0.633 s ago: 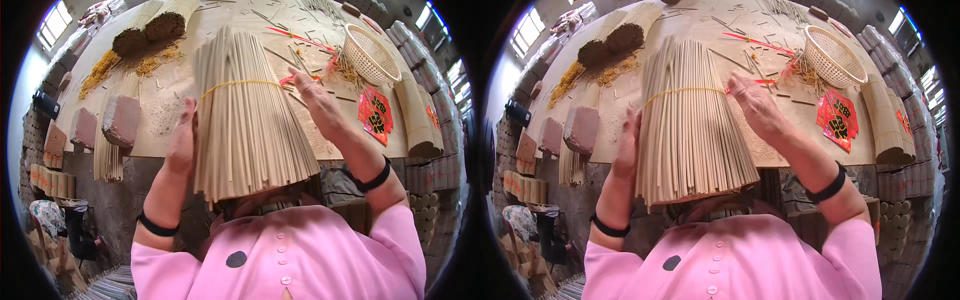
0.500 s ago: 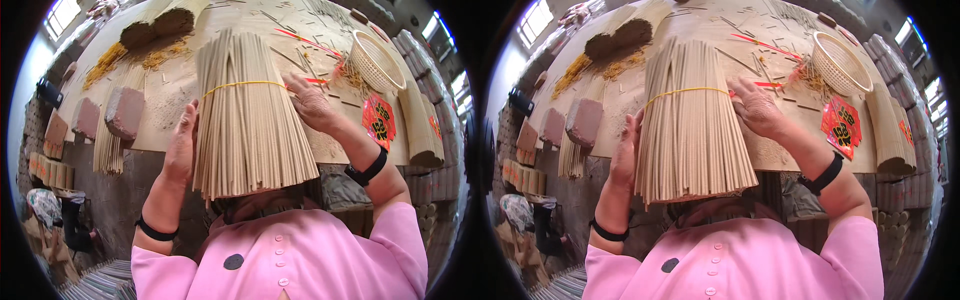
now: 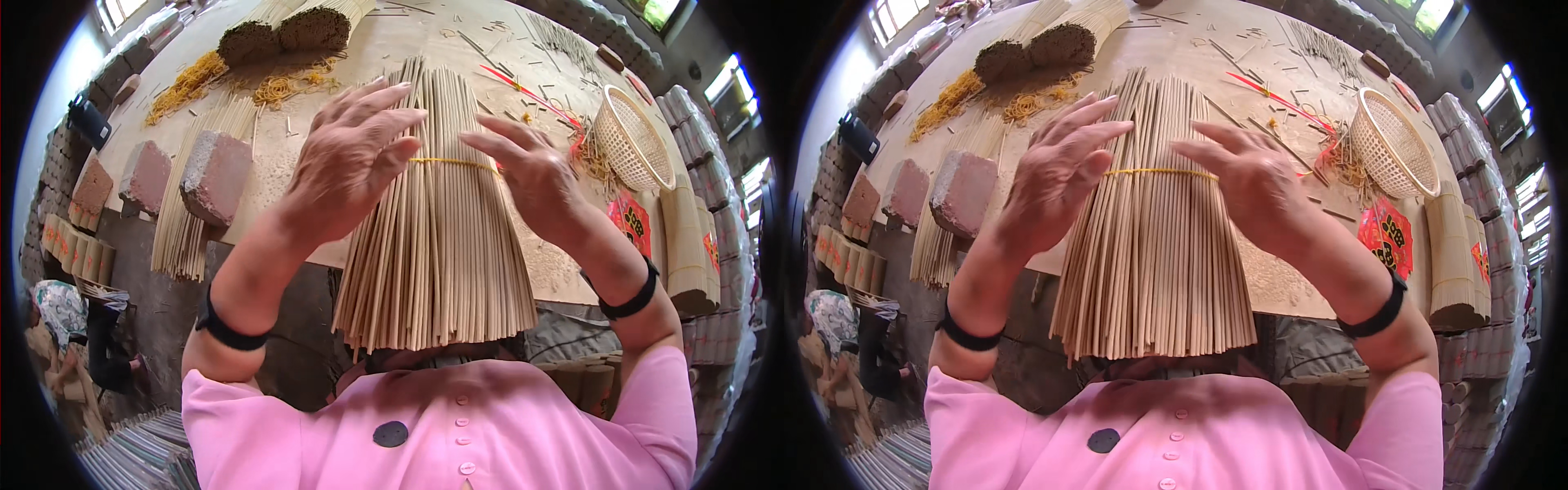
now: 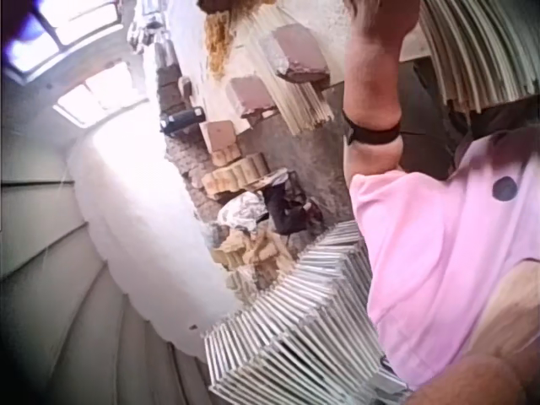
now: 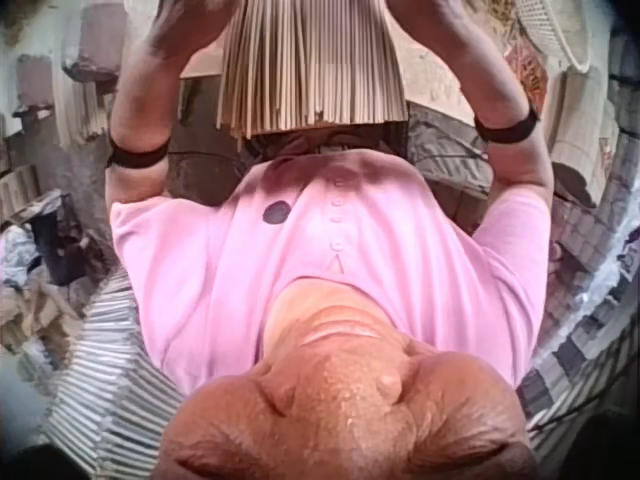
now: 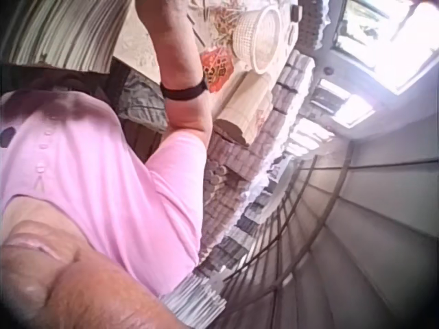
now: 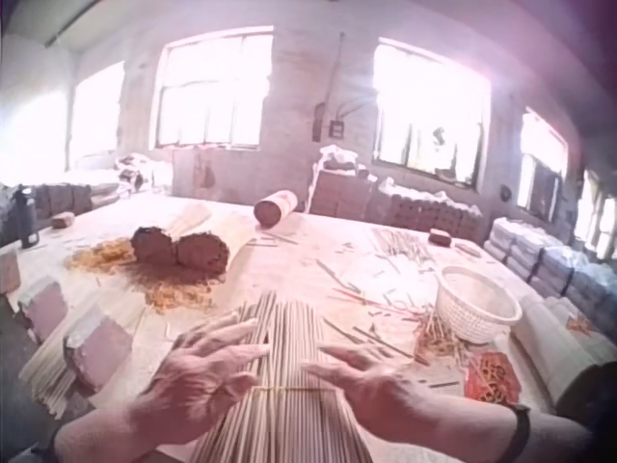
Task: Bundling incense sticks together using rubber bands and applying decorative labels.
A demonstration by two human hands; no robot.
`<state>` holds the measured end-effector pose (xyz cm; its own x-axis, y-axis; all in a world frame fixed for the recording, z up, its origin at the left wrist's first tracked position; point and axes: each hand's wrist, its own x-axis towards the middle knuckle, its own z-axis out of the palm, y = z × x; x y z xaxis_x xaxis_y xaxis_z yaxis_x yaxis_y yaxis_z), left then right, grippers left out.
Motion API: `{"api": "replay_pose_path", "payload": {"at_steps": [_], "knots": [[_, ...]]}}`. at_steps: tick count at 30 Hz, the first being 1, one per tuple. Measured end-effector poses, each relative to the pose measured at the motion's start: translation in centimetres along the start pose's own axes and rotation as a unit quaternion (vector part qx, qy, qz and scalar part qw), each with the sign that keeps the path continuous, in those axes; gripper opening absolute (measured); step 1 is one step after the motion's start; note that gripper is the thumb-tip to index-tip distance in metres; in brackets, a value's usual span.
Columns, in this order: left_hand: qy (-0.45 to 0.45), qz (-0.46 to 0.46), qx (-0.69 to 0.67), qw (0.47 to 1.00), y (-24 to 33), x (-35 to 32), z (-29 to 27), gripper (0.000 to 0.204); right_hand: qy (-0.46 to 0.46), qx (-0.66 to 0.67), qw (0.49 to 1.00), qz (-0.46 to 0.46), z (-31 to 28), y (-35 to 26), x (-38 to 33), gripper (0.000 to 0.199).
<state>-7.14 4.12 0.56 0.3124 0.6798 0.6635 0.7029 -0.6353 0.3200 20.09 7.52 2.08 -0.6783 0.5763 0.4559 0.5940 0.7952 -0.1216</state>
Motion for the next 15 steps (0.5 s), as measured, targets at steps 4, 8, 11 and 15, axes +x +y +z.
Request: {"api": "replay_pose_path", "payload": {"at_steps": [4, 8, 11, 15], "knots": [[-0.039, 0.04, 0.106, 0.993, -1.7, 1.7, 0.5, 0.034, -0.042, -0.042, 0.994, -0.096, 0.8, -0.2, 4.4, 0.047], [0.005, 0.009, 0.109, 0.994, -2.6, 2.0, 1.8, 0.032, 0.013, -0.155, 0.972, -0.173, 2.3, 1.7, 6.8, 0.042], [0.013, -0.055, -0.003, 0.998, -2.0, 2.1, 1.5, 0.046, 0.008, -0.202, 0.974, -0.104, 2.7, 3.5, 8.9, 0.039], [0.05, -0.32, -0.365, 0.873, 0.8, -1.0, -0.7, 0.096, 0.072, -0.071, 0.994, 0.036, 0.4, 4.5, 7.3, 0.041]]}}
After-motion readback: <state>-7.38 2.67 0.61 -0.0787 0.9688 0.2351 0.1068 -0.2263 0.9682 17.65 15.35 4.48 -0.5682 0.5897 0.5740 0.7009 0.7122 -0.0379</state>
